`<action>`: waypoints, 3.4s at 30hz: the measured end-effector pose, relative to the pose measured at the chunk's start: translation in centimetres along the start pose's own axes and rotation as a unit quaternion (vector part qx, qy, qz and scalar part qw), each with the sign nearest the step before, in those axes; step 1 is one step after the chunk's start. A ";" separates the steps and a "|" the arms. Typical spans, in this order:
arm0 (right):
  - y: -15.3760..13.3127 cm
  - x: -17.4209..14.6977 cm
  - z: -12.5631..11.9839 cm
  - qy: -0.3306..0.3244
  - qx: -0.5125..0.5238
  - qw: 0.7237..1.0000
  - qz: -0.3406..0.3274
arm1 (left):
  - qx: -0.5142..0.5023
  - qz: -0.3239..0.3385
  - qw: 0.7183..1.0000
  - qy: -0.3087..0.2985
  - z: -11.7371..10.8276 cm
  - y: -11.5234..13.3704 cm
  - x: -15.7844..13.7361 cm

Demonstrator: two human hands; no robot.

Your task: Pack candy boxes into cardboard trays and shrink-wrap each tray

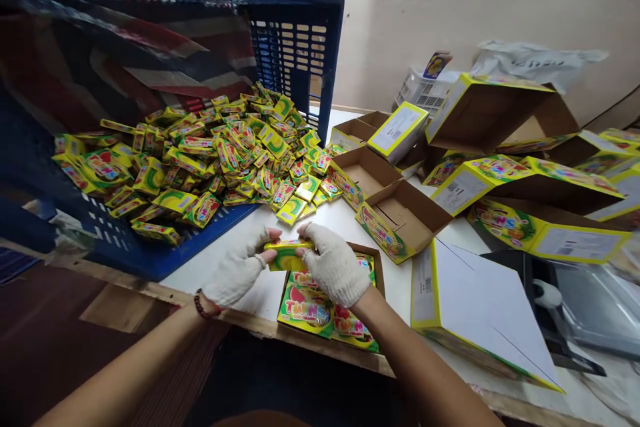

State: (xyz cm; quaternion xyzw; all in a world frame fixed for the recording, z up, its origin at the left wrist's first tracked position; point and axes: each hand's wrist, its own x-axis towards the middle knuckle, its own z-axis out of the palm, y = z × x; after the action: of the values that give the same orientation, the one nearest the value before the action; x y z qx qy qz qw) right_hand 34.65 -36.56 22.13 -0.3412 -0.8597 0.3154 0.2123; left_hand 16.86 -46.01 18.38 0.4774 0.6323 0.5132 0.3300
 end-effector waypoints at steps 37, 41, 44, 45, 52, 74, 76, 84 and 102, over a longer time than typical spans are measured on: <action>2.5 1.0 -1.2 0.039 0.144 0.988 0.032 | -0.232 -0.061 0.971 0.000 4.9 1.1 3.0; 4.0 2.0 -1.9 0.004 0.009 0.997 0.073 | 0.013 0.046 0.997 0.065 3.8 0.3 3.0; 4.9 2.4 -2.1 -0.070 -0.106 0.989 0.080 | 0.187 0.076 0.976 0.083 2.6 -0.8 4.0; 5.0 2.5 -2.1 -0.078 -0.135 0.985 0.069 | 0.235 0.080 0.965 0.085 2.2 -1.2 4.6; 4.6 2.6 -2.5 -0.114 -0.243 0.962 0.041 | 0.392 0.018 0.913 0.113 -0.8 -3.1 10.1; 3.5 0.9 0.2 0.009 0.213 0.974 0.076 | -0.277 -0.088 0.956 -0.029 3.2 1.1 4.2; 2.8 0.6 -0.2 0.006 0.297 0.953 0.052 | -0.375 -0.120 0.917 -0.063 4.1 1.9 3.0; 1.3 -0.4 -3.7 -0.070 0.311 0.948 -0.008 | -0.378 -0.292 0.843 -0.247 3.7 3.4 2.7; 3.9 -1.2 3.4 -0.016 -0.062 0.996 -0.057 | 0.467 0.169 0.860 0.113 -4.4 -1.6 0.5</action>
State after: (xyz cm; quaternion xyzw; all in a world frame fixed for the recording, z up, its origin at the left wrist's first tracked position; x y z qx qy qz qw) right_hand 35.31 -36.58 16.85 -0.2992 -0.8988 0.2543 0.1950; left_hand 12.23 -47.00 18.00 0.6136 0.7406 0.2559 -0.0976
